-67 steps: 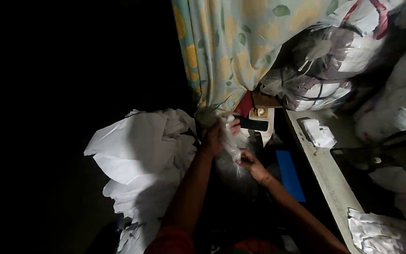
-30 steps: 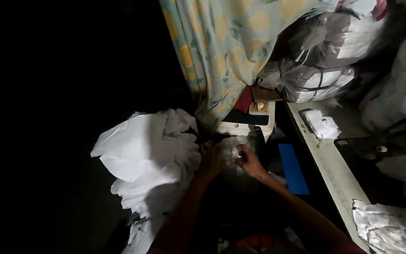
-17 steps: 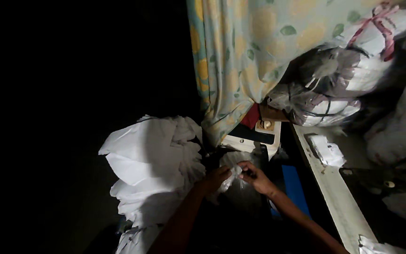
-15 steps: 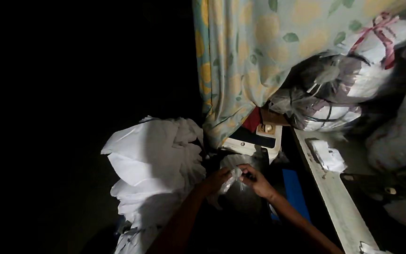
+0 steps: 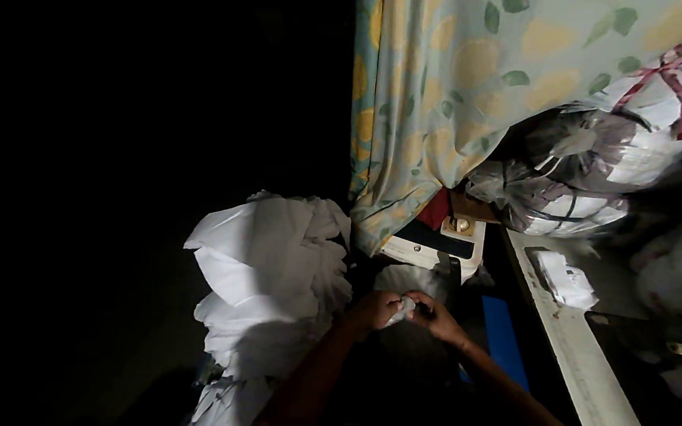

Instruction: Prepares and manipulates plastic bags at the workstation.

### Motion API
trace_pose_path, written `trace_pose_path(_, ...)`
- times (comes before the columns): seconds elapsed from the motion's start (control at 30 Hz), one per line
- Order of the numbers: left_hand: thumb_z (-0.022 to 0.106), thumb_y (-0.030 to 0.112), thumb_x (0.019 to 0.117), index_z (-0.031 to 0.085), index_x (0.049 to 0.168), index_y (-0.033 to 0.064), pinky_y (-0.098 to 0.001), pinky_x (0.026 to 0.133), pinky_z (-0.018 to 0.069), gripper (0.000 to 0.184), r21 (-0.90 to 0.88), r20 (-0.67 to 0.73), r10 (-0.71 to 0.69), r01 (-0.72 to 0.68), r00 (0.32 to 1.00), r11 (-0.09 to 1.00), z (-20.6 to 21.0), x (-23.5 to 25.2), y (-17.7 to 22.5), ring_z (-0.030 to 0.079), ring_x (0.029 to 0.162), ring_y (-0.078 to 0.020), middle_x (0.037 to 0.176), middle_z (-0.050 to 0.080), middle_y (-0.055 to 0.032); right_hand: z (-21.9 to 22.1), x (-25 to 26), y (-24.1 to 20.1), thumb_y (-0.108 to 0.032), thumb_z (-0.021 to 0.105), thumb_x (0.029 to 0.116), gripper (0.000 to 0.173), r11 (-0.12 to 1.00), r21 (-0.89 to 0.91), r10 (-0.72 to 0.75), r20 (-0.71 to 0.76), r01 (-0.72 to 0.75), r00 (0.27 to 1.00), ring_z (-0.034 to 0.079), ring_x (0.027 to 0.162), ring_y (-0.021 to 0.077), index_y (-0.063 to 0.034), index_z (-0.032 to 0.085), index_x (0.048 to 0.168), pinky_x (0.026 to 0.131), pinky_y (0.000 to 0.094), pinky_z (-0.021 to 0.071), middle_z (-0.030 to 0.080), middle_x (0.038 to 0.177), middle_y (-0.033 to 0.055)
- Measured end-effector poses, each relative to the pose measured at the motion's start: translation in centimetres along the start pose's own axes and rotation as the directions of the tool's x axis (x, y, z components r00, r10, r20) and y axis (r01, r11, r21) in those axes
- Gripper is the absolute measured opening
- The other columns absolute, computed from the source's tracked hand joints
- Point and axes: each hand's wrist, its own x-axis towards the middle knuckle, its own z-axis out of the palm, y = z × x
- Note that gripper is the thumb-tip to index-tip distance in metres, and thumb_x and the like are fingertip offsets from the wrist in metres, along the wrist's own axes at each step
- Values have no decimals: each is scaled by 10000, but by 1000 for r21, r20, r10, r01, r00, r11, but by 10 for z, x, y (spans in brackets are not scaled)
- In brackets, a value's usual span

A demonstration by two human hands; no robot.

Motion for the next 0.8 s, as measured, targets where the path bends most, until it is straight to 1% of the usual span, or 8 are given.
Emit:
trace_pose_path(0.1,414,237,1110,618,1292,-23,-561,1037,450,378,-10,18,-62,62,998,998,3,4,2,613,1176,-381,1236,640,-262,4,0,6,-126,710,927,442,999,13,44,-24,-44,999,648,1041,190,22,607,1330,937,348,540,650,1247,177)
trace_pose_path(0.2,429,298,1101,609,1341,2,-560,1075,430,421,-173,-63,-141,128,988,977,7,4,0,588,1239,-362,1301,626,-244,6,-2,-3,-248,747,918,504,988,-129,75,-85,-86,994,635,1067,282,-26,628,1355,963,431,521,663,1207,201)
trace_pose_path(0.3,461,331,1090,624,1324,8,-548,1076,445,431,-227,-149,-142,106,979,968,12,7,-3,606,1226,-344,1287,643,-229,5,-2,-12,-378,750,895,503,928,-373,-40,-162,-23,986,553,1229,419,-53,704,1276,1094,569,405,671,1243,204)
trace_pose_path(0.4,473,324,1085,629,1293,-18,-529,1052,455,430,-283,-187,-118,61,975,957,19,9,-5,614,1181,-335,1241,651,-234,4,-3,-21,-358,713,932,506,893,-449,-37,-110,-16,993,518,1312,417,-38,658,1320,1145,619,310,657,1323,177)
trace_pose_path(0.53,549,560,1011,621,1313,20,-565,1018,486,623,-163,-207,-191,158,960,974,24,14,2,656,1120,-348,1180,680,-217,14,0,-41,-297,669,965,527,835,-538,93,-75,-119,993,578,1232,393,-13,549,1392,1134,576,335,671,1247,197)
trace_pose_path(0.63,537,480,1038,666,1239,31,-584,1036,432,508,-61,-291,-149,137,945,989,26,17,2,639,1127,-329,1170,683,-188,12,6,-27,-331,733,914,550,848,-523,31,-110,-85,993,636,1114,429,7,593,1325,1053,612,417,705,1122,219)
trace_pose_path(0.73,597,440,986,687,1280,97,-563,1130,354,461,84,-479,-123,185,869,979,35,16,2,522,1316,-348,1359,606,-173,6,9,-17,-300,774,890,551,892,-444,56,-79,-85,995,648,1064,405,-5,582,1314,998,567,490,696,1080,209)
trace_pose_path(0.8,639,510,940,644,1312,66,-531,1107,415,580,45,-566,-178,246,805,968,42,15,-1,540,1297,-359,1346,600,-195,3,9,-20,-274,758,906,559,898,-425,101,-52,-114,993,644,1070,390,-20,550,1358,985,534,509,686,1092,205)
